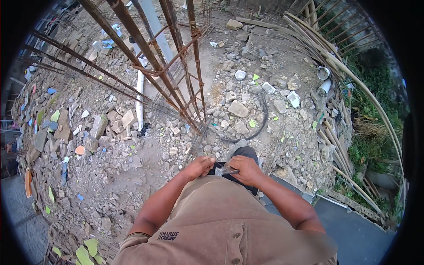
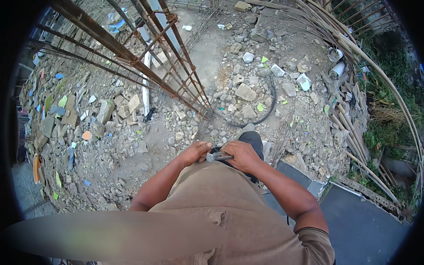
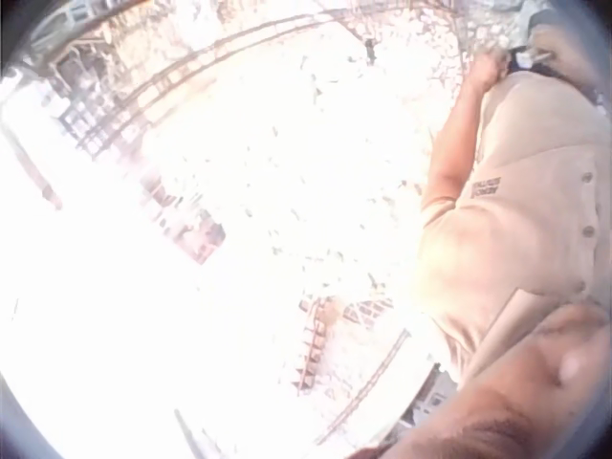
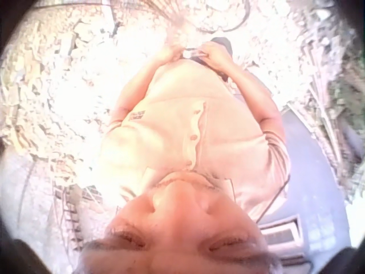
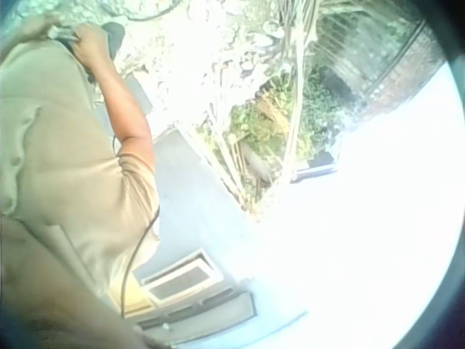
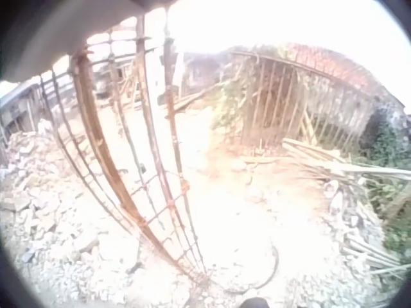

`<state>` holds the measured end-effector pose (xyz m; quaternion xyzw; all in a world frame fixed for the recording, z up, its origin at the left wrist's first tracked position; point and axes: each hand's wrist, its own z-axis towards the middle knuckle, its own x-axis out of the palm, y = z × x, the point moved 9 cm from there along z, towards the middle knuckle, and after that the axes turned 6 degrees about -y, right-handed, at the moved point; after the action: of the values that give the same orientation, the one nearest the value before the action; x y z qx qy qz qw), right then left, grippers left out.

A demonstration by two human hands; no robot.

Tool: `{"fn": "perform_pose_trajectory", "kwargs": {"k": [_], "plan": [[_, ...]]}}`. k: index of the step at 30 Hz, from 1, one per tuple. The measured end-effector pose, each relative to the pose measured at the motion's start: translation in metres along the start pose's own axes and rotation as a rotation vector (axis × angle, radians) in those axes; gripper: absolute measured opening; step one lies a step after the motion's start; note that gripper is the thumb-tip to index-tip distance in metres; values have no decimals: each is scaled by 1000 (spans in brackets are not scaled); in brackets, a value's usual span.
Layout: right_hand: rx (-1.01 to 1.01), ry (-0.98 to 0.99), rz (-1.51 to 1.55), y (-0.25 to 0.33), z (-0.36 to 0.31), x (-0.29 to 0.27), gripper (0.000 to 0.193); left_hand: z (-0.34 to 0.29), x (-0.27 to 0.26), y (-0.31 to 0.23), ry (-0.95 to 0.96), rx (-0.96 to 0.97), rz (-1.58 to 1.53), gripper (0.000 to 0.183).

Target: The person is using pliers and wire to tie together steel reinforcement bars for a concrete column.

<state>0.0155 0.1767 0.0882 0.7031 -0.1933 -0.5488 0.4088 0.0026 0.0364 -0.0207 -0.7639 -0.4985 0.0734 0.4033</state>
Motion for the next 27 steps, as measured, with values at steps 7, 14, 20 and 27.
{"fn": "perform_pose_trajectory", "kwargs": {"k": [7,14,20,27], "plan": [[635,-58,224,-112,-11,-29,21,27,11,-5,58,-131,209,36],[422,-123,146,-151,-20,-75,25,90,109,-87,173,240,860,28],[549,-74,32,-260,-57,-176,44,121,1,-81,-469,251,807,28],[949,237,-176,-425,-156,-237,34,19,-151,8,-1141,-71,-288,18]]}}
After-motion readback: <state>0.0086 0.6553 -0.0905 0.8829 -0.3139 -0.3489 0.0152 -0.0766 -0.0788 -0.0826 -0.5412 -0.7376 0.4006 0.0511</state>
